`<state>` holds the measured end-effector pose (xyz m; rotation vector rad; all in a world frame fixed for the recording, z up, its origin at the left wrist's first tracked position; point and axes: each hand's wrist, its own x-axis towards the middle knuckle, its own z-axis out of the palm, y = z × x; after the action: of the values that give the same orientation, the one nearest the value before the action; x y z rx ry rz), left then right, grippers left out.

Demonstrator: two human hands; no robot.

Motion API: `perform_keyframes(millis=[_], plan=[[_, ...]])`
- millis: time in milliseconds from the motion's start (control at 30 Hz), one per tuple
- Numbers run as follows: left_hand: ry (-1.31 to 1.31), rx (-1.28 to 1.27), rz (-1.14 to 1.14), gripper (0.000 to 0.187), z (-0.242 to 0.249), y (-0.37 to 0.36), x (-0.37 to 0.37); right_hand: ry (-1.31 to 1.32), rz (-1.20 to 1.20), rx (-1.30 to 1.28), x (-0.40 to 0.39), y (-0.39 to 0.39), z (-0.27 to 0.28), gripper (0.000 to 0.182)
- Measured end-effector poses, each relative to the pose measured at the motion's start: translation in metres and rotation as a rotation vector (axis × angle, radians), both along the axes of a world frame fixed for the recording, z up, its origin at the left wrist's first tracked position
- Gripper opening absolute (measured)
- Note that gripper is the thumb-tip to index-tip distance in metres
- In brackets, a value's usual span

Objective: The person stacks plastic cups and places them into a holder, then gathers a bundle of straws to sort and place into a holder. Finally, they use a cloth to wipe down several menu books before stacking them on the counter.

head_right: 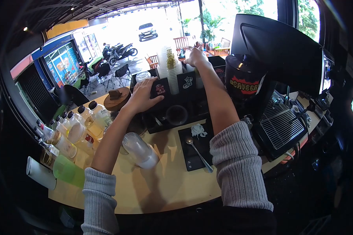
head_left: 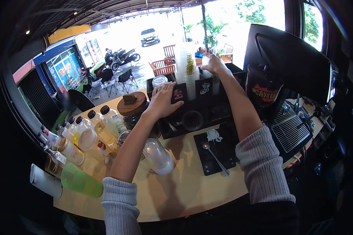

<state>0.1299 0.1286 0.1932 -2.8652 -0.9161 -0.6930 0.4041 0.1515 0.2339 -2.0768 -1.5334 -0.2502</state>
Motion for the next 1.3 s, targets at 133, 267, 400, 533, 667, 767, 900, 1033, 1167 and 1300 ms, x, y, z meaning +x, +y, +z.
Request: perform_keyframes(millis=[133,267,400,533,667,767,900,1033,1167,1300], plan=[[-0.02,0.024,-0.001,0.074,0.0,-0.002,0.002,0.114,-0.033,0.04,-0.009,-0.008,-0.001,0.093],[-0.097,0.003,-0.007,0.071,0.009,-0.008,-0.002,0.221,-0.101,-0.03,-0.016,-0.009,0.007,0.09],[-0.212,0.004,-0.074,0.067,0.023,-0.031,-0.021,0.071,-0.138,0.173,-0.057,-0.062,0.024,0.073],[-0.368,-0.111,-0.1,0.053,0.028,-0.07,-0.057,-0.011,0.206,0.534,-0.101,-0.104,0.014,0.035],[-0.65,0.114,-0.181,0.035,-0.003,-0.093,-0.095,0.169,0.684,0.434,-0.167,-0.158,-0.035,0.024],[-0.752,0.004,-0.114,0.031,-0.044,-0.111,-0.127,0.364,0.829,0.091,-0.197,-0.177,-0.104,0.06],[-0.987,-0.204,-0.039,0.026,-0.109,-0.125,-0.156,0.51,0.849,-0.061,-0.225,-0.171,-0.18,0.095],[-1.021,-0.334,0.052,0.033,-0.149,-0.14,-0.168,0.628,0.933,0.095,-0.247,-0.162,-0.208,0.097],[-0.774,-0.421,0.14,0.068,-0.168,-0.148,-0.176,0.729,0.881,-0.056,-0.247,-0.163,-0.209,0.097],[-0.697,-0.52,0.13,0.095,-0.172,-0.153,-0.167,0.938,0.895,-0.119,-0.245,-0.172,-0.207,0.093]])
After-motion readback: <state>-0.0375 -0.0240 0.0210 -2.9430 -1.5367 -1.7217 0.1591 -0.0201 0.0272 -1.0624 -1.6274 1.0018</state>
